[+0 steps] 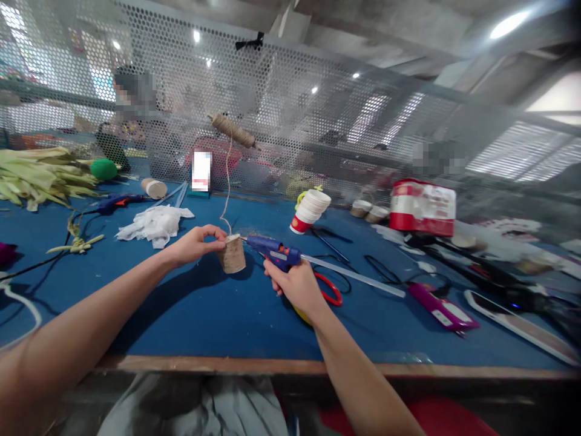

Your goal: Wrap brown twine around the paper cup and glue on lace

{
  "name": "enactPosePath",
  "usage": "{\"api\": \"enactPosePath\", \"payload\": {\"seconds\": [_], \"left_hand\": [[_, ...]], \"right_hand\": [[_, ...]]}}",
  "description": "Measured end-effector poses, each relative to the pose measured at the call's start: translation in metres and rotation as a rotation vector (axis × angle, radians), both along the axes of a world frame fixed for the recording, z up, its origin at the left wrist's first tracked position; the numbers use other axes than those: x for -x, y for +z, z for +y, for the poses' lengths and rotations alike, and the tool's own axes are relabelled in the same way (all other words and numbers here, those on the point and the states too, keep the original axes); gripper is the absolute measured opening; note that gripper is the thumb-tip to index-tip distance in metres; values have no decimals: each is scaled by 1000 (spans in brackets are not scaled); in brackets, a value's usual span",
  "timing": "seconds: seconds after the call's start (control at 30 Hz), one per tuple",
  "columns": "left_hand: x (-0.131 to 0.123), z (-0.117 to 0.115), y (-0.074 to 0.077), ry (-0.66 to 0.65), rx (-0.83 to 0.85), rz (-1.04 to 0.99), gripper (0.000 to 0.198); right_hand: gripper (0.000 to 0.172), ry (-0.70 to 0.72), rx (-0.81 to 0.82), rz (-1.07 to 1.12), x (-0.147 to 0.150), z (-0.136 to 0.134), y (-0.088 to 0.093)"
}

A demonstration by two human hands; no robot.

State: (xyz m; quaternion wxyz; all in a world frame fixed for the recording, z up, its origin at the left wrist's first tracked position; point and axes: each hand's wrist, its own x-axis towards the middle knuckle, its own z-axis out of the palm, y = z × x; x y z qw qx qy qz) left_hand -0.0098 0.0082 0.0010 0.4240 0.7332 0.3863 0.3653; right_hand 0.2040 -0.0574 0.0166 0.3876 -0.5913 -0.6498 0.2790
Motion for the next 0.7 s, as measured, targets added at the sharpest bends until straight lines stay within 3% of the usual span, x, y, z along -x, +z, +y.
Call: {"api": "enactPosePath", "payload": {"seconds": [0.7], "left_hand": [[0,1,-2,-6,-9,2,15]], "right_hand": [[26,38,18,-54,4,-6,2]]}}
